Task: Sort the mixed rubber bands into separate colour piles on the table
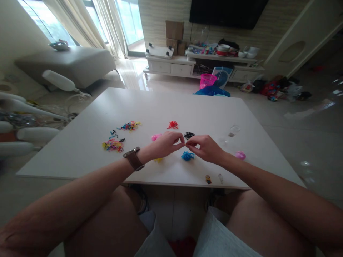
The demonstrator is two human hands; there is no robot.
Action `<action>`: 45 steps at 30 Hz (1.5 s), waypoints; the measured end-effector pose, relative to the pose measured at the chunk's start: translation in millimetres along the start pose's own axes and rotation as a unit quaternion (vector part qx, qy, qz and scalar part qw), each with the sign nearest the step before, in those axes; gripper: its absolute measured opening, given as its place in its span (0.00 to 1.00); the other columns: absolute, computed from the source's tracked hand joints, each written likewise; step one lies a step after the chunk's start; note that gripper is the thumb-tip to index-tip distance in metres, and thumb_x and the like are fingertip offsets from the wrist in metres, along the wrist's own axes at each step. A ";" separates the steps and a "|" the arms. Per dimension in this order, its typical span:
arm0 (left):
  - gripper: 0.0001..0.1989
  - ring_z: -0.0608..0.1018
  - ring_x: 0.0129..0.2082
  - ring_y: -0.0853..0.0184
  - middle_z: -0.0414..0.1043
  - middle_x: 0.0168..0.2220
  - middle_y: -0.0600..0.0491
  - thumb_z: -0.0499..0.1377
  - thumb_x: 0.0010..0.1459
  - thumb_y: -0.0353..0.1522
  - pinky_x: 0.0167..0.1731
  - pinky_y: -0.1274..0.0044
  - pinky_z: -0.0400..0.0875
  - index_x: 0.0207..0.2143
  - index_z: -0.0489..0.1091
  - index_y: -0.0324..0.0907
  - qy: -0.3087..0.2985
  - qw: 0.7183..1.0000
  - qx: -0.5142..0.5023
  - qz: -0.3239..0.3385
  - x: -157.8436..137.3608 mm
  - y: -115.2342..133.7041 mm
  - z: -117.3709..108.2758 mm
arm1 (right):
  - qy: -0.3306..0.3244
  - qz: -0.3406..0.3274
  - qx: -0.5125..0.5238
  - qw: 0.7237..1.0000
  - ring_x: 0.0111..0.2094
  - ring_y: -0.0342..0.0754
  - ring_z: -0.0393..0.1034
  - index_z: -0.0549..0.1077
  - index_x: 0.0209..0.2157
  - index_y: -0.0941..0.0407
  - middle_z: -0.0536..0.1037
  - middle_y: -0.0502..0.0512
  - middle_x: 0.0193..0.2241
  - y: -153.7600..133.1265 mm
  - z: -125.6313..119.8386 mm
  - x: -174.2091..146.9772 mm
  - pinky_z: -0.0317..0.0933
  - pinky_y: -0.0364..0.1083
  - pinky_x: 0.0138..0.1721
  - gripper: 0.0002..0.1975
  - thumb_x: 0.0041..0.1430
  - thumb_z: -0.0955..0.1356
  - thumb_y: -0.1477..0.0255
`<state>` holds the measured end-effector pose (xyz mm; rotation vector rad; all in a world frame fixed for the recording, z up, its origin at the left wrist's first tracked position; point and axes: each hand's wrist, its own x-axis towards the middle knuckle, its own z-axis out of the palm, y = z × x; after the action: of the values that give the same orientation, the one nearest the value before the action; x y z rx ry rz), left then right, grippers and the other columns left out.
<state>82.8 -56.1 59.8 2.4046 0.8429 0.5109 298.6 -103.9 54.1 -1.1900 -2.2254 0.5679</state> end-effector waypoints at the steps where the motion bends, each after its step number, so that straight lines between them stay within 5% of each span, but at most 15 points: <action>1: 0.07 0.65 0.24 0.70 0.61 0.23 0.57 0.59 0.60 0.34 0.29 0.76 0.59 0.35 0.75 0.41 -0.004 1.000 -0.004 0.003 0.5 -0.3 -0.5 | 0.002 0.002 -0.001 1.000 0.30 0.47 0.75 0.79 0.33 0.53 0.81 0.53 0.29 -0.4 -0.7 -0.3 0.67 0.46 0.35 0.08 0.62 0.67 0.71; 17: 0.08 0.60 0.22 0.71 0.55 0.20 0.59 0.61 0.59 0.35 0.25 0.76 0.55 0.32 0.78 0.41 -0.008 0.998 -0.057 -0.019 1.1 -0.4 -3.7 | 0.003 0.030 0.022 0.999 0.28 0.46 0.74 0.80 0.32 0.54 0.81 0.52 0.27 -2.9 -4.1 -1.3 0.65 0.45 0.32 0.07 0.61 0.68 0.71; 25: 0.08 0.57 0.21 0.73 0.49 0.19 0.61 0.62 0.57 0.34 0.24 0.77 0.53 0.30 0.77 0.38 -0.032 0.994 -0.092 -0.049 2.5 -4.5 -6.4 | -0.025 0.091 0.100 0.991 0.25 0.43 0.71 0.80 0.29 0.58 0.80 0.52 0.24 -4.4 -5.2 4.3 0.61 0.43 0.29 0.09 0.59 0.69 0.70; 37: 0.08 0.55 0.20 0.74 0.51 0.18 0.62 0.63 0.53 0.33 0.24 0.77 0.52 0.28 0.78 0.36 -0.036 0.986 -0.128 -0.097 -0.9 -20.6 -18.8 | -0.024 0.172 0.225 0.959 0.27 0.47 0.74 0.79 0.27 0.58 0.80 0.55 0.23 8.0 -10.1 11.0 0.67 0.45 0.32 0.09 0.53 0.72 0.67; 45: 0.10 0.56 0.21 0.73 0.50 0.19 0.61 0.62 0.55 0.34 0.24 0.77 0.51 0.31 0.79 0.36 -0.043 0.990 -0.110 -0.082 -4.1 -14.0 -13.5 | -0.034 0.155 0.219 0.963 0.27 0.46 0.73 0.79 0.29 0.59 0.80 0.55 0.25 5.0 3.6 9.6 0.66 0.44 0.31 0.09 0.55 0.71 0.67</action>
<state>66.6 -44.7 61.3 2.1208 0.8886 0.4108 295.0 -93.5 51.0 -1.2918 -1.8348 1.1734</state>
